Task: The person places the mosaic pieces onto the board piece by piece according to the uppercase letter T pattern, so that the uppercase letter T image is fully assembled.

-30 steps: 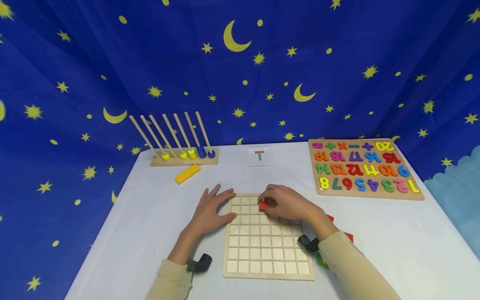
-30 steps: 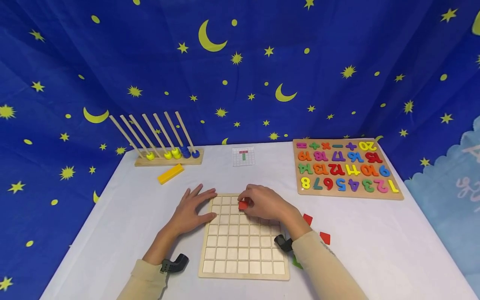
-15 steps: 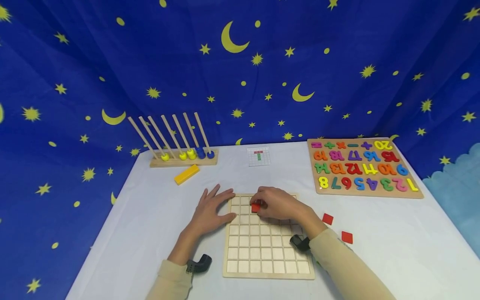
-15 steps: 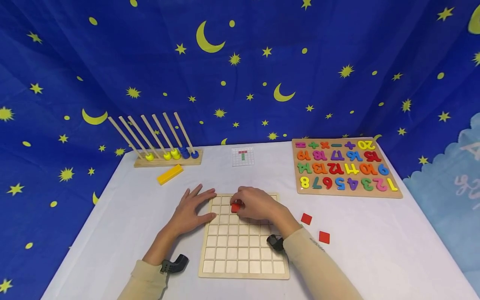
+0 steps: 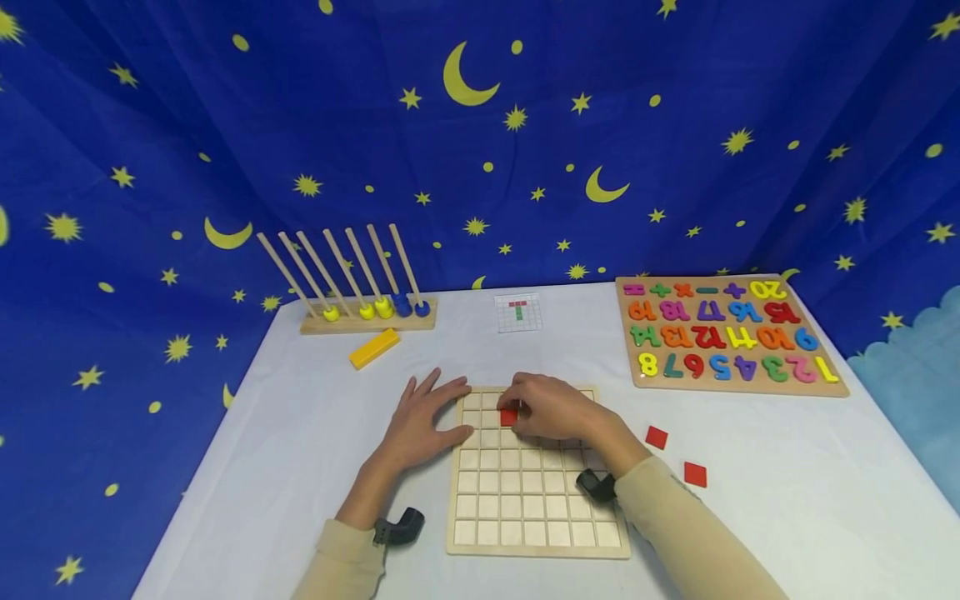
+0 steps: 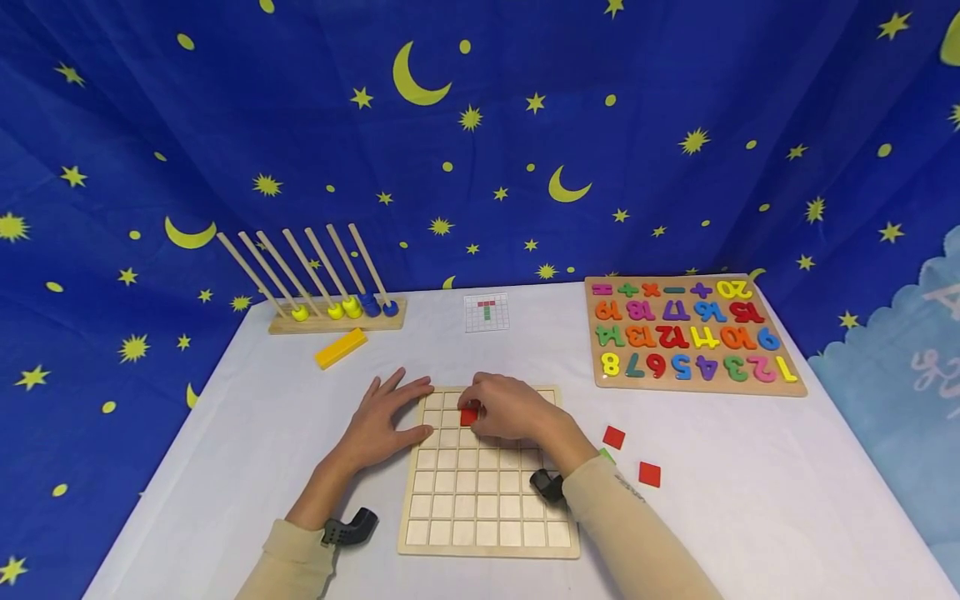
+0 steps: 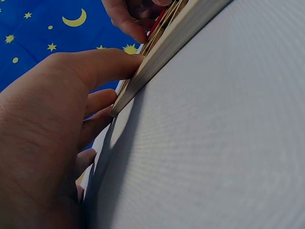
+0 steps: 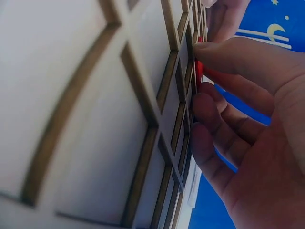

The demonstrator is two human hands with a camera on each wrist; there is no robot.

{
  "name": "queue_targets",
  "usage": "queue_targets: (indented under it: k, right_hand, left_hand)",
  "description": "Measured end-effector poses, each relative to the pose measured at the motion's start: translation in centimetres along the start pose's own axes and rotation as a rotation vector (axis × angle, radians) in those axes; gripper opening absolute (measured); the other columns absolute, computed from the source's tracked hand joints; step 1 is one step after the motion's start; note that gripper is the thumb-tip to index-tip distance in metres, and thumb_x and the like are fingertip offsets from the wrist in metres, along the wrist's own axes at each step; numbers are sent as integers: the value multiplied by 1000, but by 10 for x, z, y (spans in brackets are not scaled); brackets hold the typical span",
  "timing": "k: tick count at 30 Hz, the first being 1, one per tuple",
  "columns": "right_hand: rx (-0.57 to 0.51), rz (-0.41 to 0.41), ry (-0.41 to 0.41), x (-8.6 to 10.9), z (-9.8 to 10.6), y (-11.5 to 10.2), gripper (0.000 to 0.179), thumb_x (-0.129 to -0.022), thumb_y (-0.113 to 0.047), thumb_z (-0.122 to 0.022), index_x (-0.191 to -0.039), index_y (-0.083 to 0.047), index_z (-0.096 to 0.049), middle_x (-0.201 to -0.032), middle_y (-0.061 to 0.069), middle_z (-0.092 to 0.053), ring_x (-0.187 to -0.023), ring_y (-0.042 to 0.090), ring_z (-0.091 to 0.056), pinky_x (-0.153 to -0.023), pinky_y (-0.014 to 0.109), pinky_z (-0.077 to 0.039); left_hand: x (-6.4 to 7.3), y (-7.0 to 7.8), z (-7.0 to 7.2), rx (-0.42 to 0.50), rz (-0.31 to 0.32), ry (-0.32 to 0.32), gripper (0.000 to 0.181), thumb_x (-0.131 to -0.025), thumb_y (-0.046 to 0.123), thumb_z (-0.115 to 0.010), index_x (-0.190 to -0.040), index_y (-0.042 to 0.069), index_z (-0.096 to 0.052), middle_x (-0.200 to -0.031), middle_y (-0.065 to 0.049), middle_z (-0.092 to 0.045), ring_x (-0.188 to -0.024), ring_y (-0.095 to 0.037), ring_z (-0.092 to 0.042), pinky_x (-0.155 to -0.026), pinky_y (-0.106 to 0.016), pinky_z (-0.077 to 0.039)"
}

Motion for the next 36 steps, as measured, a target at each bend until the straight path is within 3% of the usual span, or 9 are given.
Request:
queue_targets:
  k: [6,13,36]
  right_hand:
    - [-53,-17,28,7,4,5,25,-81,-21,-75,-106,-19,-72,-91,-9,-59,-77,9,-54,-69,25,-48]
    - [-117,-30,74,32,17,18,19,-84,-23,-74,-102,-19,-71,-85,-11,-58,-75,9,-54,-66,26,-49]
    - [-83,-208,184,121,42,64,25,-85,-25,-74,-108,-18,-69,-92,-12,-61,-81,9,-55,-70,28,-51]
  left_hand:
    - [0,0,0,-9,5,-7,64,-82,54,-68,-137,25,-55,-144,9,-46,-142,-26,-22,-115,-53,-5]
    - [-1,0,-2,1,-6,-3,64,-81,53,-69,-137,24,-55,-145,7,-46,-142,-28,-22,-115,-54,-4]
    - [0,-2,-2,-4,15,-2,63,-81,54,-69,-137,27,-55,-145,11,-45,-143,-26,-21,-116,-51,-3]
Point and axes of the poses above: each hand's wrist, its own x-axis away from the middle knuckle, its own z-axis out of the back of the hand, y = z × x, the point moved 3 cm from there along -x, towards the middle knuckle
